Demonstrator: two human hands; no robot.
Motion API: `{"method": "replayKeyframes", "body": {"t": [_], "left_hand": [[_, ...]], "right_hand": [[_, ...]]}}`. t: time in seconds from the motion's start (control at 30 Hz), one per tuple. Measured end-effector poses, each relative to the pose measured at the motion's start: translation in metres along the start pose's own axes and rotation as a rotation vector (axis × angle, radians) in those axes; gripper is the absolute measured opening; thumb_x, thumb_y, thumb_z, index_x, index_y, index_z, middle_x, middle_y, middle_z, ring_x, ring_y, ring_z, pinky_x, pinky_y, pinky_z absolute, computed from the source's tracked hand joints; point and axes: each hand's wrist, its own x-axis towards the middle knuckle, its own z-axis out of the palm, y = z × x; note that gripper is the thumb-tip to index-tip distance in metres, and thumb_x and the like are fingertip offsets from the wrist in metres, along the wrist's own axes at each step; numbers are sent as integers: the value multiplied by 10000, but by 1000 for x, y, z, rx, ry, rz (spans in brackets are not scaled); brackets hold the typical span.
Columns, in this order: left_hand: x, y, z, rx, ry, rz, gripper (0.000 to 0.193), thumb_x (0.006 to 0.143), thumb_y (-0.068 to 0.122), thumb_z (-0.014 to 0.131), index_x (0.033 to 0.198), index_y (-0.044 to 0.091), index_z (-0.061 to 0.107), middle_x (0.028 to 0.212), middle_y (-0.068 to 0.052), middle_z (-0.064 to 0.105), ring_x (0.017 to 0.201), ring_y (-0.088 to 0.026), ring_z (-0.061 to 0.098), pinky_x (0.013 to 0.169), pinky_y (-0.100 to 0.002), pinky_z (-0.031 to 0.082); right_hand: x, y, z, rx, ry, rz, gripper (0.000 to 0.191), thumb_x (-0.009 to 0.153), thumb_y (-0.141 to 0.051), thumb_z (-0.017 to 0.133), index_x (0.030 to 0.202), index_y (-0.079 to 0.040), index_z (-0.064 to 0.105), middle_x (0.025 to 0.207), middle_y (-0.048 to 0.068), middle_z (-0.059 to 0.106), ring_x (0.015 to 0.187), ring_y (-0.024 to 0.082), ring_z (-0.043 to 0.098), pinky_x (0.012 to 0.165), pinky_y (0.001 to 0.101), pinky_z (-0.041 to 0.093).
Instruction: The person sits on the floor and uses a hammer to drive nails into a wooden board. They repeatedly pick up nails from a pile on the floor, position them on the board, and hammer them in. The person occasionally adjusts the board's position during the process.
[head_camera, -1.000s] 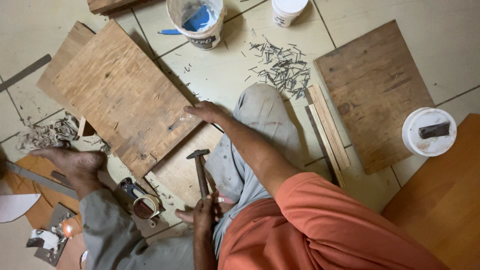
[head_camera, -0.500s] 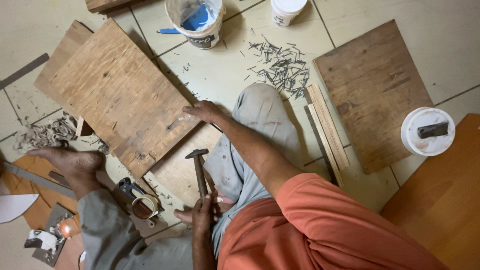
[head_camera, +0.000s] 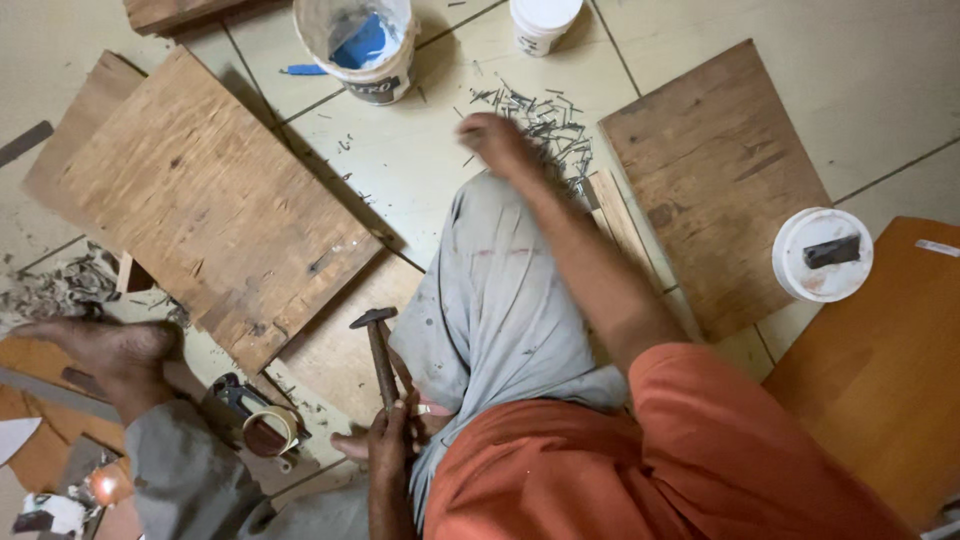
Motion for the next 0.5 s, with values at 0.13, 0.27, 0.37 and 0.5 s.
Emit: {"method": "replayKeyframes", "body": {"t": [0.13,0.27,0.37,0.5], "left_hand": [[4,-3,0,-21,-22,2,459,994,393,563,1218,31,735,623,-30,535,462,-136,450,433,-277,348],[7,-2,1,24,27,-19,471,1005,384,567,1202,-24,697,630,-52,553,462,-158,469,434,-297,359],[4,3,4,-3,11,-24,473,992,381,565,1241,6,710,628,-50,538,462,-161,484,446,-293,388],[-6,16,11,28,10,-9,488,998,367,553,1237,-23,723,648,-46,563,475,-145,474,456,-284,381]], "right_hand": [[-6,53,-49,-533,-60,-3,110,981,-177,717,1027,-100,780,1054,147,710,975,359,668,863,452,542],[-30,72,-48,-514,-13,33,204,901,-213,714,1090,-192,790,1133,92,687,1049,317,648,895,449,527],[-34,62,-47,-519,-14,-39,256,889,-255,729,1135,-192,765,1159,73,668,1112,298,627,928,438,521],[-34,49,-44,-540,-21,-113,215,886,-245,733,1087,-179,767,1121,75,679,1075,330,620,916,459,507]]}}
